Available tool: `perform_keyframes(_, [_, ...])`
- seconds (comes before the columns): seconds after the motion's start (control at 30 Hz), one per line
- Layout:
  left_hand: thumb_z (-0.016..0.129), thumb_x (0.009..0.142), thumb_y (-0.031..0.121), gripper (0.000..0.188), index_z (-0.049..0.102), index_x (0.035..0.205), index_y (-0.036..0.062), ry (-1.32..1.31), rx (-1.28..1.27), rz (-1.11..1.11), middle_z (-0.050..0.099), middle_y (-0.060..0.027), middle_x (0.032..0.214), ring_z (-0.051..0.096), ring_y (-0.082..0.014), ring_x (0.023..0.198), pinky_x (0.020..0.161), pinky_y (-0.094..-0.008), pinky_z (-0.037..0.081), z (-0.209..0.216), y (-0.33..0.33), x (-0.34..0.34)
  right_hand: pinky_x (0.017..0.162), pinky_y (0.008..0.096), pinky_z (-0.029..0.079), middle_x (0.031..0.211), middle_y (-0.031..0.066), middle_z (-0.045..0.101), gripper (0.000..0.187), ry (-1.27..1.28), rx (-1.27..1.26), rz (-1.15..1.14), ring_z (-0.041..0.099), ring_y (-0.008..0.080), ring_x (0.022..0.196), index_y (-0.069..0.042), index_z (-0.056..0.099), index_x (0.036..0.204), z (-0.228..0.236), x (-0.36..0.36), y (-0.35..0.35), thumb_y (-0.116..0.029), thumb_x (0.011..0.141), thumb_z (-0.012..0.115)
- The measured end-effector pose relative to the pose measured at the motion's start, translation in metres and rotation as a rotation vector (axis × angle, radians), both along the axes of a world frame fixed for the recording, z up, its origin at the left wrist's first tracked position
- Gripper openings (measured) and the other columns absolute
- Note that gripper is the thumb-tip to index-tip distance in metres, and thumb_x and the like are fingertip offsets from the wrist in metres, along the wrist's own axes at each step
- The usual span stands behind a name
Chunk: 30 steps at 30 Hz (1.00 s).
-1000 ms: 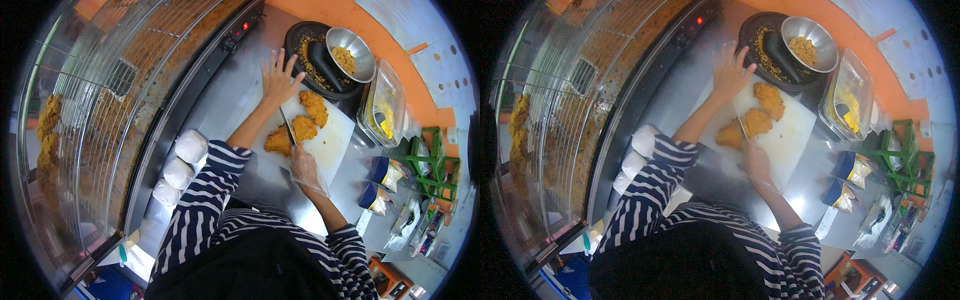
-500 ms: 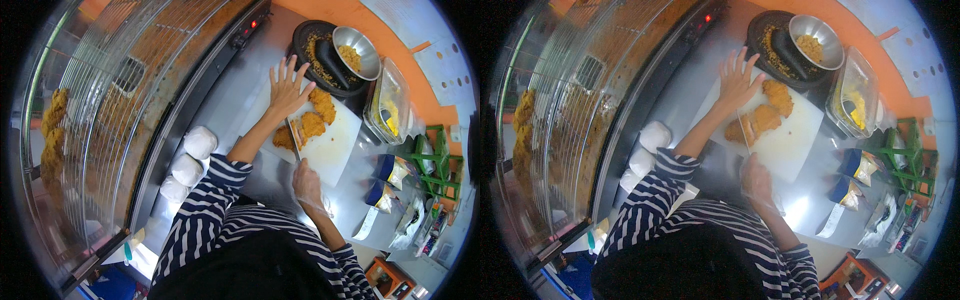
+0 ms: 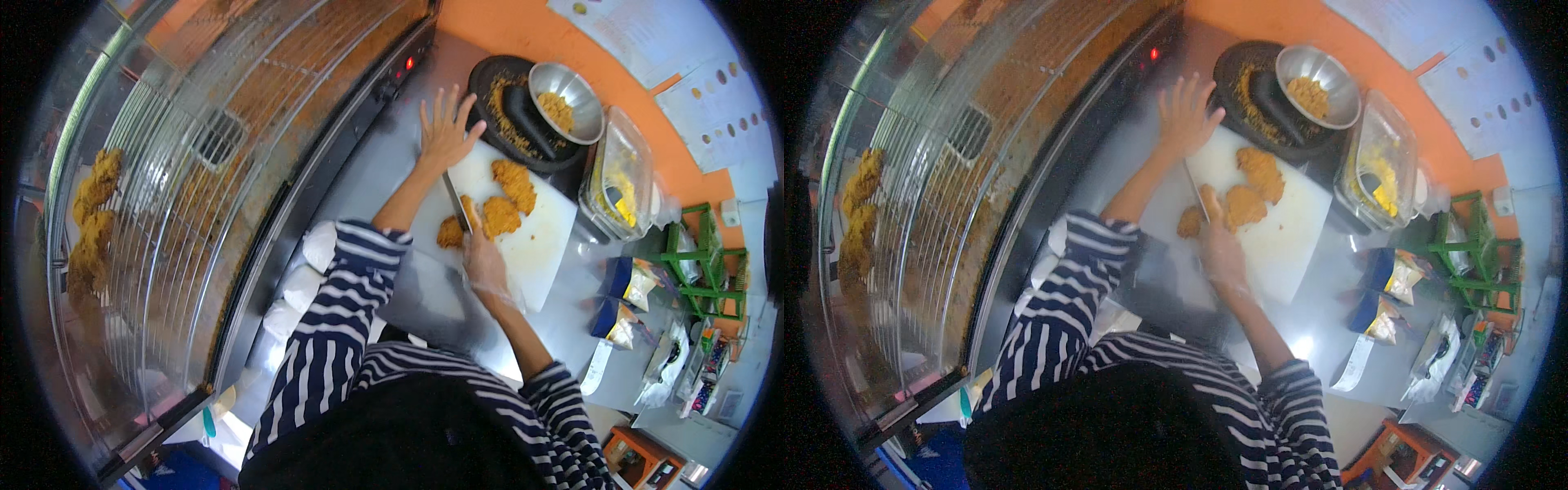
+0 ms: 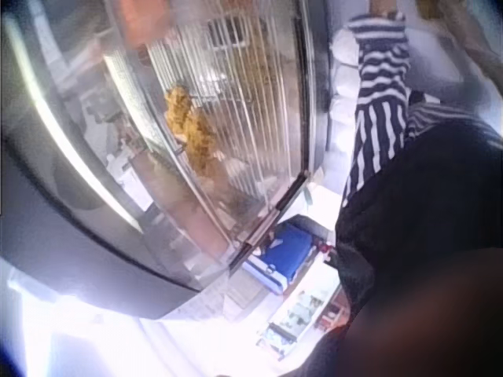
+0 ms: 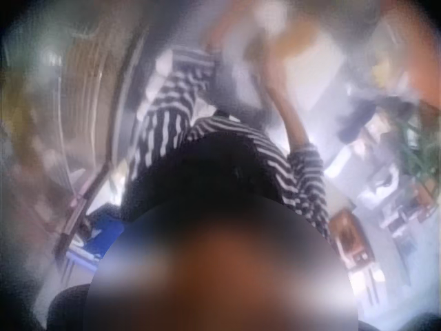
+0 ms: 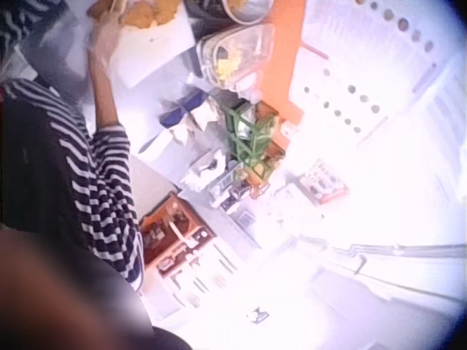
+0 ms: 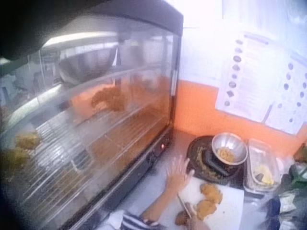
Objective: The person scoops scrambled eggs into a compartmentalized food box, then retrieves fried chicken from a warmer, cuts it on a cutting board, and places the pieces into the box. The box is closed, placed into a plastic bag, and sealed for delivery.
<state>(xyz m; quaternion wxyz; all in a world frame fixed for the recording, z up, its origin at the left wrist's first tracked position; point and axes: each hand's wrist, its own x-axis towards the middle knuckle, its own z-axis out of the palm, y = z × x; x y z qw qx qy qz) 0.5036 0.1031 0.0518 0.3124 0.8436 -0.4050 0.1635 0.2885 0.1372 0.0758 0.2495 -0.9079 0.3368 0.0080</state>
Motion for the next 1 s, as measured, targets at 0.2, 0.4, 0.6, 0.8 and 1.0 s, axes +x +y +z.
perform_keyframes(0.2, [0.034,0.085,0.05,0.056,0.029,0.131,0.018,0.021,-0.178,-0.115,0.016,-0.0135,0.14,0.013,-0.0332,0.128,0.099,-0.0569,0.007,0.02,-0.048,-0.041,0.062,0.0499,0.045,0.064,0.0246,0.056,0.017,0.173,-0.12,-0.046,0.057,0.0405,0.066,-0.003,0.046,0.089,0.047,-0.042,-0.031,-0.018,0.085,0.041])
perform_keyframes(0.4, [0.039,0.086,0.045,0.053,0.031,0.13,0.017,0.111,-0.107,-0.027,0.025,-0.0134,0.136,0.023,-0.0352,0.123,0.094,-0.0582,0.017,-0.016,-0.059,-0.051,0.058,0.0492,0.045,0.065,0.0251,0.056,0.017,0.254,-0.139,0.036,0.056,0.0415,0.063,-0.002,0.047,0.088,0.024,-0.045,-0.054,-0.017,0.084,0.04])
perform_keyframes(0.6, [0.042,0.084,0.046,0.056,0.029,0.13,0.0166,0.028,-0.127,-0.035,0.026,-0.013,0.135,0.023,-0.0342,0.123,0.094,-0.0587,0.016,-0.03,-0.062,-0.042,0.057,0.0492,0.044,0.065,0.0238,0.056,0.019,0.164,-0.045,0.036,0.056,0.0398,0.063,0.001,0.047,0.092,-0.012,-0.04,-0.063,-0.015,0.084,0.039])
perform_keyframes(0.8, [0.039,0.085,0.046,0.057,0.027,0.132,0.0157,0.029,-0.04,-0.048,0.011,-0.0135,0.141,0.01,-0.0343,0.129,0.098,-0.0573,0.01,0.003,-0.069,-0.032,0.051,0.0495,0.044,0.056,0.0239,0.053,0.025,-0.094,-0.154,0.069,0.054,0.0402,0.053,0.0,0.047,0.094,-0.016,-0.034,-0.067,-0.023,0.087,0.042])
perform_keyframes(1.0, [0.04,0.085,0.042,0.056,0.025,0.132,0.0146,0.066,-0.018,-0.069,0.013,-0.0145,0.139,0.014,-0.0365,0.126,0.097,-0.0581,0.011,0.0,-0.073,-0.058,0.052,0.0495,0.047,0.06,0.0238,0.056,0.019,0.117,-0.215,0.067,0.057,0.0408,0.057,-0.002,0.049,0.085,0.014,-0.059,-0.075,-0.018,0.085,0.039])
